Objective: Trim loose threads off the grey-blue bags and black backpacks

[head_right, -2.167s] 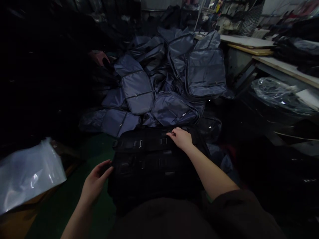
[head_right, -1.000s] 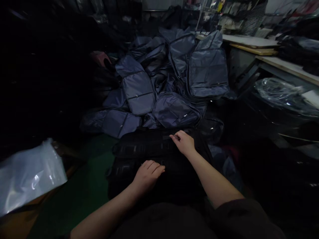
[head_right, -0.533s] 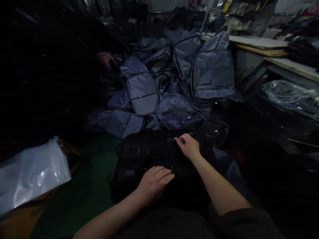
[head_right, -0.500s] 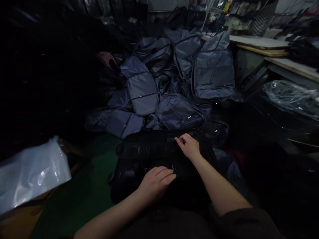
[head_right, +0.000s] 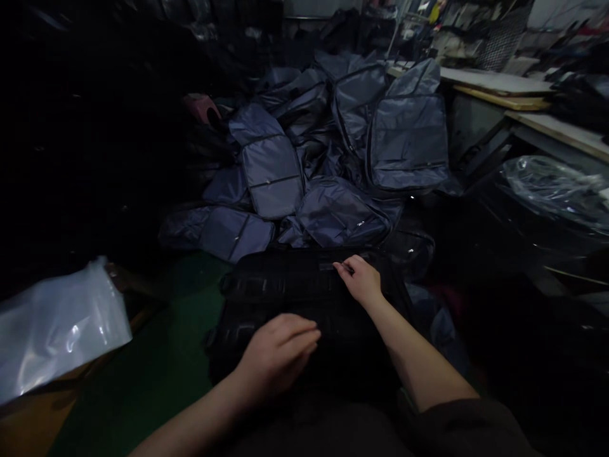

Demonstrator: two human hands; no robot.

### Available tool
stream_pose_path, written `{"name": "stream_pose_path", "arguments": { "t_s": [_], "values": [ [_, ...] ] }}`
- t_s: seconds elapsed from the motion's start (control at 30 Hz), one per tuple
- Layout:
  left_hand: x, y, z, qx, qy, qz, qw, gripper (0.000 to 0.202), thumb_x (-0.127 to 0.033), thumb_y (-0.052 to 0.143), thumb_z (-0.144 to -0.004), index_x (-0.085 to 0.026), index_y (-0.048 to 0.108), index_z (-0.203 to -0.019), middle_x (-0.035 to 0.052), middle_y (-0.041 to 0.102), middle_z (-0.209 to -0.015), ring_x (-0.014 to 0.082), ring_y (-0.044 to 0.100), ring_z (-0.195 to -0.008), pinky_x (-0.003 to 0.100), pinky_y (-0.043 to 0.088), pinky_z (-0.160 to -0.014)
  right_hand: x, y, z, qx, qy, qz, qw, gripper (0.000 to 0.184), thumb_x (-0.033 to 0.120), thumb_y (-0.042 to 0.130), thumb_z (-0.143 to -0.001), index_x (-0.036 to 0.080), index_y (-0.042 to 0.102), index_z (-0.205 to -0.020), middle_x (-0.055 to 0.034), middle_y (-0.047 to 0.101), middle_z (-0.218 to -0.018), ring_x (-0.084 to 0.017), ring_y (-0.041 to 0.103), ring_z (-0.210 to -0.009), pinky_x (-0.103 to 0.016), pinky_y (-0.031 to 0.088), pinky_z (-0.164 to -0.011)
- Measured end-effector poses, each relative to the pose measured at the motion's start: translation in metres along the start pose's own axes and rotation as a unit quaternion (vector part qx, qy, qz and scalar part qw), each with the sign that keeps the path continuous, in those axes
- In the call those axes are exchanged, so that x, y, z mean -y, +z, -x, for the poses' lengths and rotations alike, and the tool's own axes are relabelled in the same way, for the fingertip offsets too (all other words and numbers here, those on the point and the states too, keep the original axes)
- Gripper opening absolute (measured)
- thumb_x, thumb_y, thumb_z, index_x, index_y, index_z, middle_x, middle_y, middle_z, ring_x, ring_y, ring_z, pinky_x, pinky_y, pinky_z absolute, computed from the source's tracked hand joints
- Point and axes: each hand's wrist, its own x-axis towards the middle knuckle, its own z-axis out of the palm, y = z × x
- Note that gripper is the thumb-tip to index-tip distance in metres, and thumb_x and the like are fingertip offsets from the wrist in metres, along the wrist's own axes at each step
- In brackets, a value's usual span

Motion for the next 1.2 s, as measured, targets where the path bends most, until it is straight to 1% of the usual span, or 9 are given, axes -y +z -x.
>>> {"name": "stream_pose_path", "arguments": {
  "t_s": [0.07,0.13,0.23,0.27,0.3,0.4,0.57,0.97,1.2],
  "values": [
    [0.019,-0.029,0.002,-0.083,-0.094,-0.021,0.992,0.022,-0.018,0.052,-0.084,-0.022,0.062,-0.103,0.0058,0.066,-0.1,0.0179,0.057,-0.094,0.033,0.046,-0.086,0.0,0.0,0.0,0.0,0.001,-0.002,1.0,0.039,0.055,0.048,-0.084,0.02,0.057,-0.067,-0.0005,0.058,-0.07,-0.013,0.053,-0.06,-0.025,0.035,-0.054],
    [0.049,-0.051,0.008,-0.175,-0.266,-0.038,0.947,0.022,-0.022,0.052,-0.084,-0.023,0.062,-0.104,0.0074,0.063,-0.106,0.0215,0.054,-0.104,0.039,0.041,-0.094,0.0,-0.001,0.0,0.001,0.001,-0.004,1.0,0.039,0.055,0.048,-0.084,0.02,0.057,-0.067,-0.0007,0.058,-0.07,-0.013,0.054,-0.061,-0.025,0.035,-0.055],
    [0.101,-0.061,0.025,-0.277,-0.497,0.086,0.818,0.04,-0.028,0.063,-0.075,-0.021,0.058,-0.114,0.011,0.053,-0.124,0.0272,0.046,-0.118,0.044,0.032,-0.102,0.0,-0.001,0.0,0.002,0.001,-0.007,1.0,0.04,0.056,0.048,-0.084,0.02,0.056,-0.066,-0.0007,0.058,-0.069,-0.013,0.054,-0.06,-0.025,0.035,-0.055],
    [0.115,-0.059,0.032,-0.293,-0.545,0.165,0.768,0.044,-0.027,0.065,-0.073,-0.019,0.057,-0.115,0.0125,0.053,-0.124,0.0275,0.046,-0.118,0.043,0.033,-0.101,0.0,-0.001,0.0,0.003,0.001,-0.007,1.0,0.04,0.056,0.048,-0.083,0.02,0.056,-0.066,-0.0006,0.058,-0.068,-0.013,0.054,-0.06,-0.025,0.036,-0.055],
    [0.127,-0.056,0.038,-0.297,-0.564,0.205,0.742,0.046,-0.028,0.064,-0.073,-0.017,0.056,-0.117,0.014,0.055,-0.121,0.0276,0.05,-0.114,0.043,0.037,-0.098,0.001,-0.002,0.0,0.004,0.001,-0.007,1.0,0.04,0.056,0.048,-0.083,0.021,0.056,-0.066,-0.0006,0.058,-0.068,-0.013,0.053,-0.06,-0.025,0.036,-0.054],
    [0.141,-0.047,0.051,-0.297,-0.57,0.275,0.715,0.047,-0.031,0.062,-0.073,-0.016,0.055,-0.117,0.0116,0.062,-0.108,0.0237,0.059,-0.099,0.038,0.046,-0.084,0.001,-0.001,0.001,0.005,0.001,-0.003,1.0,0.041,0.056,0.047,-0.084,0.021,0.056,-0.067,-0.0007,0.058,-0.07,-0.013,0.053,-0.06,-0.025,0.036,-0.055],
    [0.127,-0.054,0.054,-0.337,-0.504,0.38,0.699,0.05,-0.032,0.074,-0.064,-0.02,0.061,-0.111,0.0039,0.063,-0.097,0.0149,0.059,-0.085,0.024,0.046,-0.071,0.002,0.0,0.001,0.003,0.004,0.004,1.0,0.041,0.057,0.046,-0.084,0.02,0.057,-0.067,-0.0013,0.059,-0.071,-0.013,0.054,-0.061,-0.025,0.036,-0.055],
    [0.1,-0.071,0.054,-0.374,-0.472,0.43,0.673,0.051,-0.028,0.079,-0.059,-0.022,0.065,-0.108,0.0014,0.066,-0.094,0.0126,0.059,-0.086,0.023,0.046,-0.078,0.005,-0.001,0.003,0.0,-0.001,0.011,1.0,0.04,0.055,0.046,-0.084,0.02,0.057,-0.068,-0.001,0.058,-0.07,-0.013,0.053,-0.06,-0.024,0.035,-0.055],
    [0.083,-0.082,0.047,-0.369,-0.481,0.438,0.664,0.047,-0.027,0.077,-0.063,-0.023,0.064,-0.108,0.001,0.065,-0.096,0.0109,0.058,-0.085,0.017,0.047,-0.07,0.005,-0.001,0.002,-0.003,-0.005,0.011,1.0,0.039,0.055,0.048,-0.084,0.02,0.057,-0.068,-0.0006,0.059,-0.071,-0.013,0.054,-0.06,-0.025,0.036,-0.055]
  ]
}}
